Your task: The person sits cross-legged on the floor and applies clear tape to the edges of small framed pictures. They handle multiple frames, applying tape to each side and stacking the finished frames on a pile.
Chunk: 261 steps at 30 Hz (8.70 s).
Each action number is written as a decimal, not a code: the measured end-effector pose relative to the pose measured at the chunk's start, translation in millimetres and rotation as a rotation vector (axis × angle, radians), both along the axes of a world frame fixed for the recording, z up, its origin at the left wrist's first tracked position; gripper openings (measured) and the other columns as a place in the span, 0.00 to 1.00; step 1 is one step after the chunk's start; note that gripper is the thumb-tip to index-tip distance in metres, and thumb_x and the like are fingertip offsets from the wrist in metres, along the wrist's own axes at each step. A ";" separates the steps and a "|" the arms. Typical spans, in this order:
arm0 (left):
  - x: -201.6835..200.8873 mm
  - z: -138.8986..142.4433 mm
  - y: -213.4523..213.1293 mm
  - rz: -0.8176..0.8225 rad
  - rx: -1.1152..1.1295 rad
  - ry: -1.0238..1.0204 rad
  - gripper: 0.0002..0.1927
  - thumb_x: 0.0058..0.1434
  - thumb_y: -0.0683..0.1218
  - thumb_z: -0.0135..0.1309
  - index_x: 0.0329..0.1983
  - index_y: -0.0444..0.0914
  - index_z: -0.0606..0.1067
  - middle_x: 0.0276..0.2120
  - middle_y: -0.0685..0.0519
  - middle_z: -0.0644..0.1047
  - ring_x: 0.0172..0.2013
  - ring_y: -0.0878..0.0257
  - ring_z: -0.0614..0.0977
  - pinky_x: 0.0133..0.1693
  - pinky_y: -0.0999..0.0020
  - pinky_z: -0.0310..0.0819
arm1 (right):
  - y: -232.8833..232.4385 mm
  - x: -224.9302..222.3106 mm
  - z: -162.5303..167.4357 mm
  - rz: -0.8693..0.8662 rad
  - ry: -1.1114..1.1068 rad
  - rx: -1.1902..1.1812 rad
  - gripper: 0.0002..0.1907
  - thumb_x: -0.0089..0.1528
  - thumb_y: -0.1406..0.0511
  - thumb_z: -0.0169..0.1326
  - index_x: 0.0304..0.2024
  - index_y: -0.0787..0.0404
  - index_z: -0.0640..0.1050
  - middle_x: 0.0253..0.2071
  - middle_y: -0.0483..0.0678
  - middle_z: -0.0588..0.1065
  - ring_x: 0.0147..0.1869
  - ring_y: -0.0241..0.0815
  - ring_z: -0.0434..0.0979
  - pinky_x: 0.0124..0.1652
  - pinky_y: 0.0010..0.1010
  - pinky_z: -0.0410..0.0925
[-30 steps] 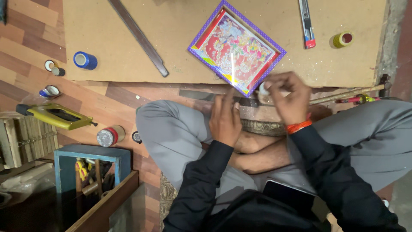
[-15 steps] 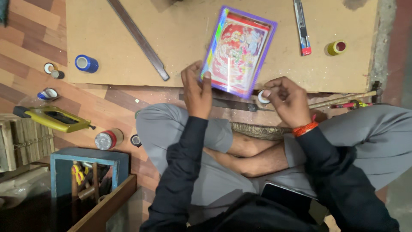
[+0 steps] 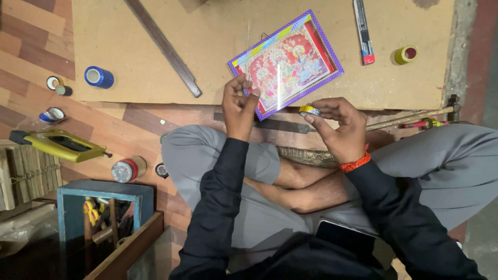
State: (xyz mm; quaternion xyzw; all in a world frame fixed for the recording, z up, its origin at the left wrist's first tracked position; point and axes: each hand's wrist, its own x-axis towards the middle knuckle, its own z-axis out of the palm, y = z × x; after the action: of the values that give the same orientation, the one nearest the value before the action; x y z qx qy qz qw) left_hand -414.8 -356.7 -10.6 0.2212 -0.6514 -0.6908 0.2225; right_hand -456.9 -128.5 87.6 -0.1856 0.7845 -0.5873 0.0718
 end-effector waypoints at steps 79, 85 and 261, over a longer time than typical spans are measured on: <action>15.0 75.9 61.6 -0.070 -0.916 -0.275 0.40 0.59 0.48 0.63 0.74 0.47 0.61 0.48 0.45 0.70 0.49 0.46 0.76 0.46 0.53 0.73 | -14.4 -12.3 -21.4 0.185 0.536 0.353 0.06 0.57 0.69 0.64 0.37 0.60 0.81 0.41 0.51 0.80 0.48 0.50 0.80 0.45 0.39 0.72; 34.8 72.0 82.0 -0.189 -0.934 -0.325 0.36 0.59 0.37 0.54 0.72 0.48 0.66 0.48 0.46 0.71 0.47 0.46 0.75 0.48 0.52 0.72 | -12.2 -14.4 -21.9 0.184 0.499 0.376 0.07 0.57 0.68 0.64 0.38 0.60 0.82 0.42 0.52 0.80 0.50 0.51 0.80 0.47 0.40 0.72; 14.5 29.8 69.7 -0.266 0.345 -0.040 0.19 0.66 0.39 0.62 0.60 0.30 0.76 0.34 0.60 0.75 0.33 0.76 0.73 0.37 0.80 0.69 | 4.5 -12.6 2.2 0.064 0.340 0.178 0.12 0.59 0.74 0.67 0.44 0.66 0.80 0.45 0.53 0.82 0.51 0.43 0.84 0.49 0.31 0.75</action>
State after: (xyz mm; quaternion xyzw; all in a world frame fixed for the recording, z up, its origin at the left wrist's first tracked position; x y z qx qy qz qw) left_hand -400.3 -286.9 19.2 0.1817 -0.5514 -0.8107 0.0755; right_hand -469.5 -124.0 89.8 -0.2999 0.8279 -0.4732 -0.0270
